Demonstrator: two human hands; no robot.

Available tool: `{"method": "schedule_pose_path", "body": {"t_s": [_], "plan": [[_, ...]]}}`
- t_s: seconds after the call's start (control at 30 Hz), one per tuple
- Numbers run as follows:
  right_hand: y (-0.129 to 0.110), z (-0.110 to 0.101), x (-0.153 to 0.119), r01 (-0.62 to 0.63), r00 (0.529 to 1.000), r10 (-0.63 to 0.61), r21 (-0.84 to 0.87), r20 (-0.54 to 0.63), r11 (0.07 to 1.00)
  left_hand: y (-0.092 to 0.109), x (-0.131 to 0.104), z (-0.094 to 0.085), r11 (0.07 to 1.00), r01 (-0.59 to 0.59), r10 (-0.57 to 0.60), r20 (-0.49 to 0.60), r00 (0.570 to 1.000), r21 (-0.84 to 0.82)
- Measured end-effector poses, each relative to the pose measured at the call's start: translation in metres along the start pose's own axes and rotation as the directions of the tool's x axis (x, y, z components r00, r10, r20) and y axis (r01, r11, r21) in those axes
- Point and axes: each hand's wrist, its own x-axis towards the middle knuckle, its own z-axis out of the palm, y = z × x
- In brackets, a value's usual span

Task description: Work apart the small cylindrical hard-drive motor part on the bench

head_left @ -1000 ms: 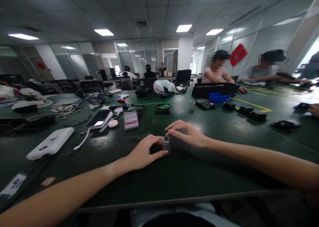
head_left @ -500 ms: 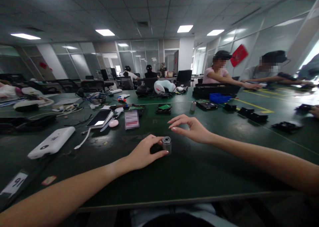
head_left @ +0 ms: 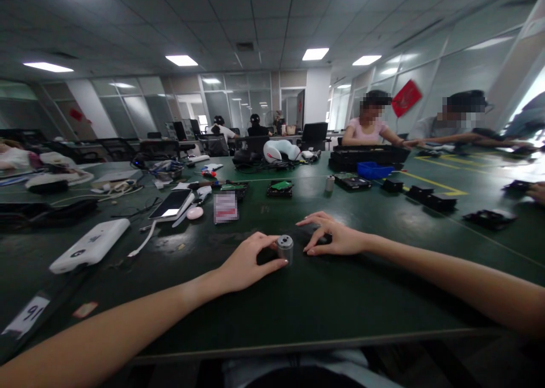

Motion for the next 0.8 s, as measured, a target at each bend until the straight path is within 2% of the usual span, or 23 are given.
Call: {"method": "schedule_pose_path", "body": {"t_s": [0.1, 0.23, 0.3, 0.4, 0.8], "plan": [[-0.009, -0.001, 0.003, 0.014, 0.995, -0.009, 0.046, -0.098, 0.999, 0.001, 0.0, -0.001, 1.0, 0.0, 0.0, 0.005, 1.0, -0.006], [-0.032, 0.0, 0.015, 0.04, 0.933, 0.011, 0.134, -0.359, 0.99, 0.001, 0.0, -0.001, 1.0, 0.003, -0.003, 0.001, 1.0, -0.002], [-0.044, 0.002, 0.022, 0.058, 0.917, 0.0, 0.134, -0.398, 0.989, 0.001, 0.0, -0.001, 1.0, 0.006, -0.006, 0.001, 1.0, 0.006], [-0.054, 0.006, 0.029, 0.082, 0.921, -0.036, 0.103, -0.388, 0.991, 0.002, 0.0, -0.001, 1.0, 0.009, -0.009, 0.003, 1.0, 0.014], [-0.061, 0.008, 0.027, 0.101, 0.935, -0.073, 0.062, -0.346, 0.993, 0.001, 0.001, 0.0, 1.0, -0.01, 0.01, -0.004, 1.0, -0.011]]}}
